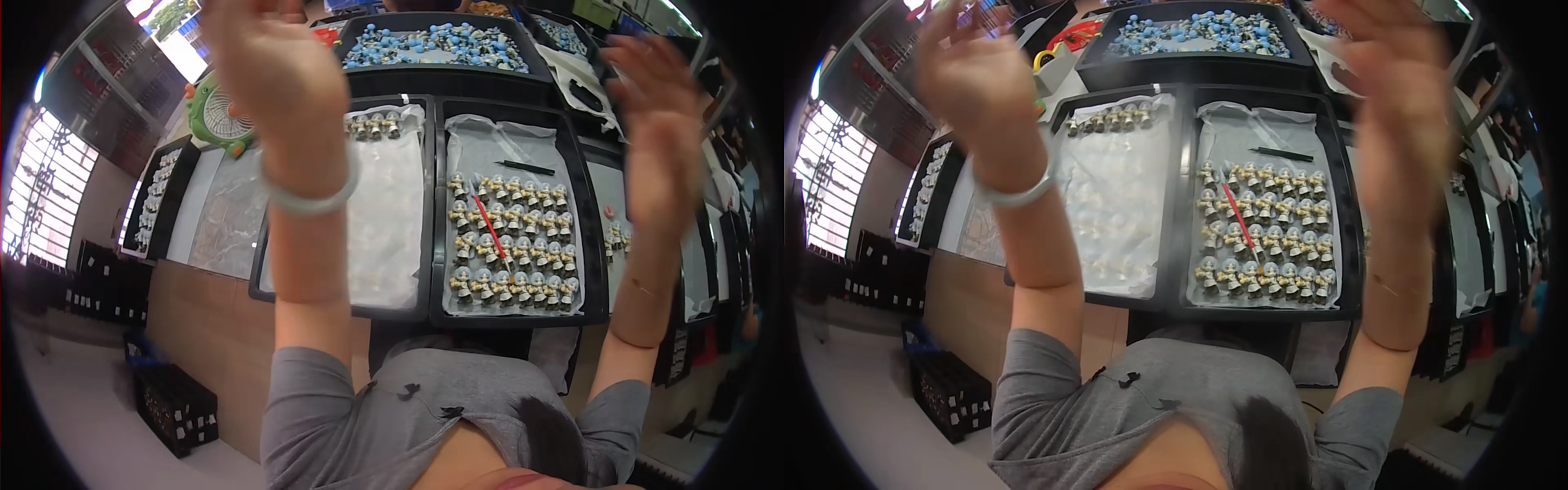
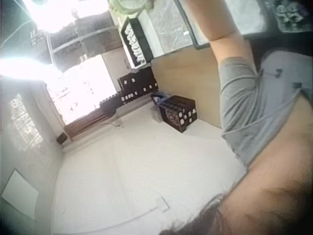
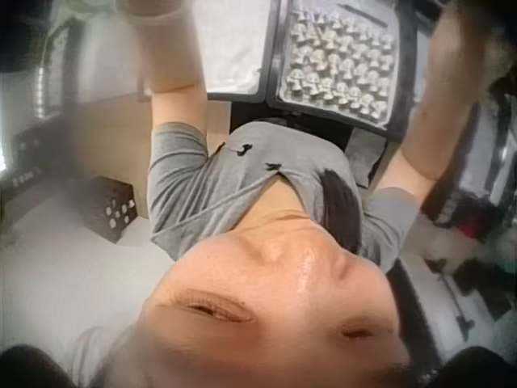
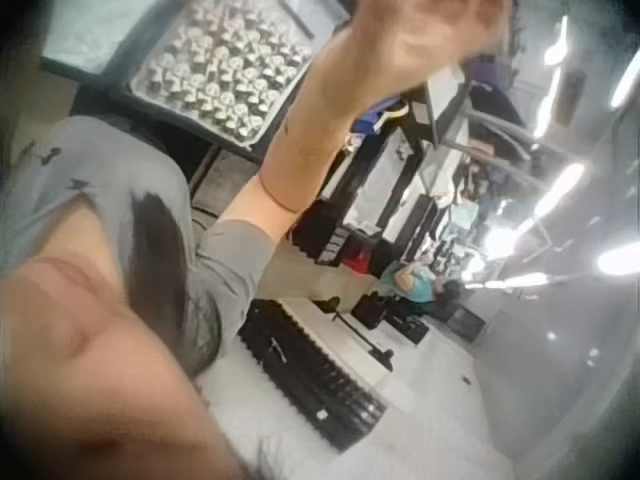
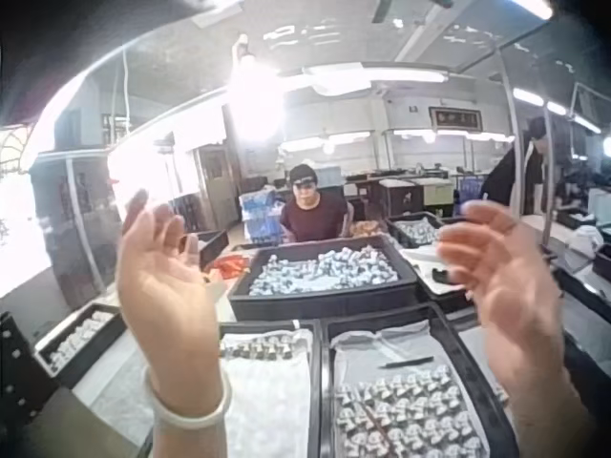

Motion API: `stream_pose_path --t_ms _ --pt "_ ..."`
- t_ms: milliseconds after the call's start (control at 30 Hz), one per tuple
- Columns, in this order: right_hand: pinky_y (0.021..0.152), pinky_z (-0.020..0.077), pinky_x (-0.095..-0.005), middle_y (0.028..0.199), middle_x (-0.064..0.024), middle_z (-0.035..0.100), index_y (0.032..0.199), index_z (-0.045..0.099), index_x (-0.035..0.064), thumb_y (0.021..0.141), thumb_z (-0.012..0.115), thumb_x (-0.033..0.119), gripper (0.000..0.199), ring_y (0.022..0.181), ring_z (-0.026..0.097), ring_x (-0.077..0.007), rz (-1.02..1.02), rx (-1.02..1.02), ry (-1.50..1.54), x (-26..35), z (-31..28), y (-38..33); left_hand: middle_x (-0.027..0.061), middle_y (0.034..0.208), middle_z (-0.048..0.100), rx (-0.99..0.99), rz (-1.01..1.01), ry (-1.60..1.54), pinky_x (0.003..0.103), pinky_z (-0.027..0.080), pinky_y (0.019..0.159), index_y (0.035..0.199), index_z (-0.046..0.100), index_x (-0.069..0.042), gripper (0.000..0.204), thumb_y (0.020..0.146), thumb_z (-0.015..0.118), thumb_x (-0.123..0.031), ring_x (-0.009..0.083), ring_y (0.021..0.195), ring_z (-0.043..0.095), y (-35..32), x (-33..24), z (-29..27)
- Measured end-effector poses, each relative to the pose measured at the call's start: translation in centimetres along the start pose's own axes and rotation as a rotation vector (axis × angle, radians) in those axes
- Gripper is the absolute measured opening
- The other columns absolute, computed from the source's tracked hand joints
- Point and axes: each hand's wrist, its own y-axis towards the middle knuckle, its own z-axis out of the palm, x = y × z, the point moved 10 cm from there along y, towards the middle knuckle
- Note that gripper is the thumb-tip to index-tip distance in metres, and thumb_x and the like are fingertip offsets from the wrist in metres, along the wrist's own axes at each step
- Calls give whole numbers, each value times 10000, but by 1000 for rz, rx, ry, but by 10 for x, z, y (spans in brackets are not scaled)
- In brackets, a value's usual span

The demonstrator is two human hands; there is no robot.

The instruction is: The person paints small figurines with a red-handled brush and uses a black tool to scrape or trim details. They handle the figurines one at a time, rotating them to access different sides, and place them back into trays on the workbench.

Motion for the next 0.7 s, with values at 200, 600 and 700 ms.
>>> stream_pose_path --t_ms 200,600,700 --pt "935 325 -311 1151 -105 472 1230 322 -4 713 677 304 699 1064 458 -174 737 298 743 -114 150 -61 50 976 513 5 -759 -639 297 323 821 1140 440 -90 397 763 530 -180 159 899 455 -104 138 119" --pt "816 391 -299 1021 -77 535 1087 485 27 725 666 266 469 932 510 -141 865 751 -212 -281 76 -140 115 838 623 1748 -220 472 336 456 723 910 618 -94 410 542 714 -248 265 811 588 -260 127 187" --pt "786 401 -293 988 -73 549 1062 506 31 727 663 267 439 900 520 -136 819 764 -374 -296 67 -142 85 800 621 1713 -227 439 353 442 699 825 615 -69 351 518 716 -205 257 775 575 -263 130 191"
